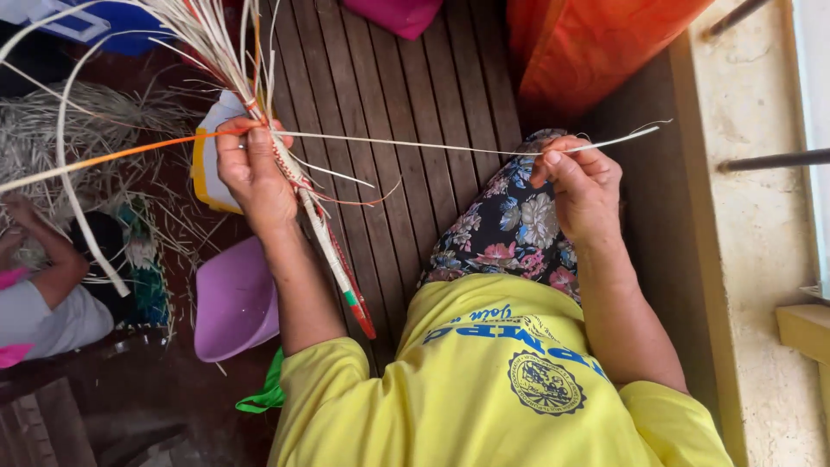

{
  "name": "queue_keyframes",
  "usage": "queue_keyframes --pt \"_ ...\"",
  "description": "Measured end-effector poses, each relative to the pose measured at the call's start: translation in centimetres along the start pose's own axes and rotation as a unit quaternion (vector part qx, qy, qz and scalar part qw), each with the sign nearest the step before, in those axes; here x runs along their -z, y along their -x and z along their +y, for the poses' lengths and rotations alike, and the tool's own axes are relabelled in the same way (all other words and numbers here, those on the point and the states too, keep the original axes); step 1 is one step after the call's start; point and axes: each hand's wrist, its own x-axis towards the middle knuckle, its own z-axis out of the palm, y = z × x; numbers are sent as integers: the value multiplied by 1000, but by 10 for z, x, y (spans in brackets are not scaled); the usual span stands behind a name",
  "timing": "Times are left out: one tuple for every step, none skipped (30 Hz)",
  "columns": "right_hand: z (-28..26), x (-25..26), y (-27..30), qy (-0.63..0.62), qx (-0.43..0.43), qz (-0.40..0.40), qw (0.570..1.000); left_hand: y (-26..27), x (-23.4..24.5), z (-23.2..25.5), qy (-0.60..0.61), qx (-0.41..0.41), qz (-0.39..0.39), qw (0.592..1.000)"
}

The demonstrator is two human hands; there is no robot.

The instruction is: Weaving a decorative fan by interlacing dried plant fibers around a circular frame.

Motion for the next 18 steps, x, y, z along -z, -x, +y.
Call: queue_keyframes --pt "-4 2 1 2 -3 1 1000 2 -3 -5 -1 4 1 1000" --pt "-8 4 0 3 1 7 1000 4 -8 -9 9 21 1 1000" --pt "-12 6 -1 4 5 14 1000 6 -12 -13 20 39 1 999" --pt "-23 9 0 5 5 11 1000 9 -20 -17 21 38 3 999" --pt "-33 11 0 -8 10 11 1000 12 -27 -20 41 65 -7 997" --pt "-45 14 -1 -20 19 11 1000 13 -37 -24 64 91 -19 994" --pt "-56 15 -1 -19 22 9 1000 13 -42 -23 67 88 -19 994" --pt "-68 16 2 -8 33 5 999 15 -46 -21 107 113 -50 987" --pt "-79 17 4 4 43 1 999 17 -51 -19 147 138 -81 976" --pt "-79 22 5 6 43 1 999 18 -54 -17 148 139 -81 976" --pt "-79 26 5 23 39 19 999 19 -57 -15 140 135 -93 977" --pt "-78 31 5 40 37 36 998 19 -61 -13 131 129 -107 977" --pt "-85 23 6 41 37 38 998 22 -65 -9 132 130 -108 977" --pt "-92 14 8 199 -37 21 979 24 -67 -4 116 124 -96 981" --pt "-99 5 9 350 -110 3 930 26 -69 1 100 117 -84 985" --pt "-105 -5 14 349 -110 3 930 32 -70 -3 100 117 -84 985" --pt "-113 -15 20 423 -160 -85 888 38 -71 -7 69 119 -78 987" --pt "-120 -26 23 490 -205 -171 830 42 -73 -11 40 118 -71 990"
